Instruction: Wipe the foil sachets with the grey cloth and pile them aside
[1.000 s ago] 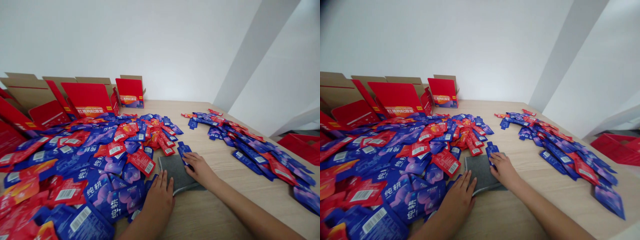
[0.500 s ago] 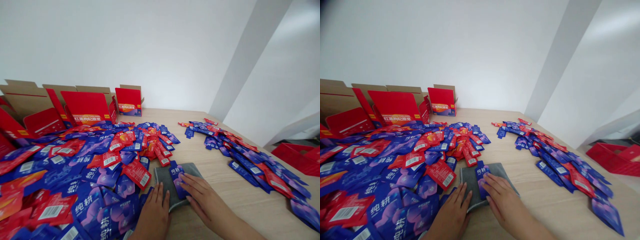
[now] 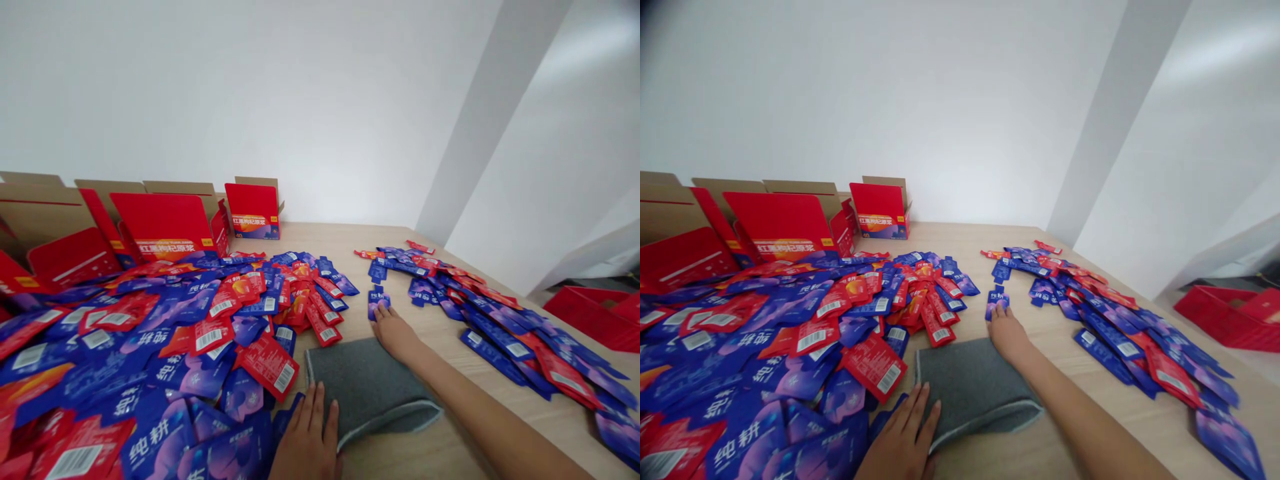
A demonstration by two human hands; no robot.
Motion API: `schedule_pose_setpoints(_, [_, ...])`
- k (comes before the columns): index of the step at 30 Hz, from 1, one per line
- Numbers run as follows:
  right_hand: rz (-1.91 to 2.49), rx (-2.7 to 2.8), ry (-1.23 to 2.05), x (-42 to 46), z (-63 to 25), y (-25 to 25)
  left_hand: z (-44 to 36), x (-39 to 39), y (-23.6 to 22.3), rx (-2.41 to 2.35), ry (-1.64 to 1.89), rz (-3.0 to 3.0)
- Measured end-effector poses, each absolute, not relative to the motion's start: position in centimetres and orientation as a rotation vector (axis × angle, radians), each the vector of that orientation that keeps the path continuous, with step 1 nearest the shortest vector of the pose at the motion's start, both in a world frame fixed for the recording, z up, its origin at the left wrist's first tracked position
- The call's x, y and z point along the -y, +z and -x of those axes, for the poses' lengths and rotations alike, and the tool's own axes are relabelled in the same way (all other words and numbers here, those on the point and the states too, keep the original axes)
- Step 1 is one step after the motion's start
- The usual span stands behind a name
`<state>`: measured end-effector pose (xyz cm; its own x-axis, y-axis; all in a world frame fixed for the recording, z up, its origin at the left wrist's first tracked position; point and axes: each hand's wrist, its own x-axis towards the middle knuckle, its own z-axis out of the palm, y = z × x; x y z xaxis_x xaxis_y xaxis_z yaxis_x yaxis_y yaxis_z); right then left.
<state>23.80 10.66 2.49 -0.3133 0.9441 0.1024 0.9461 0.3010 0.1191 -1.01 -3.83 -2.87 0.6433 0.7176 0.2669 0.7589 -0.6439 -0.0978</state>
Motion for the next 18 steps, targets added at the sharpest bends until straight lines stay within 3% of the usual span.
schedule_pose_setpoints(11, [1.415, 2.468, -0.001, -21.0, -19.1, -0.7, 1.5, 3.2, -4.3, 0.969, -0.384, 2.38])
schedule_pose_setpoints(18, [1.487, 2.326, -0.001, -23.2, -21.7, -0.2, 1.6, 2.9, -3.3, 0.868, -0.458, 2.268])
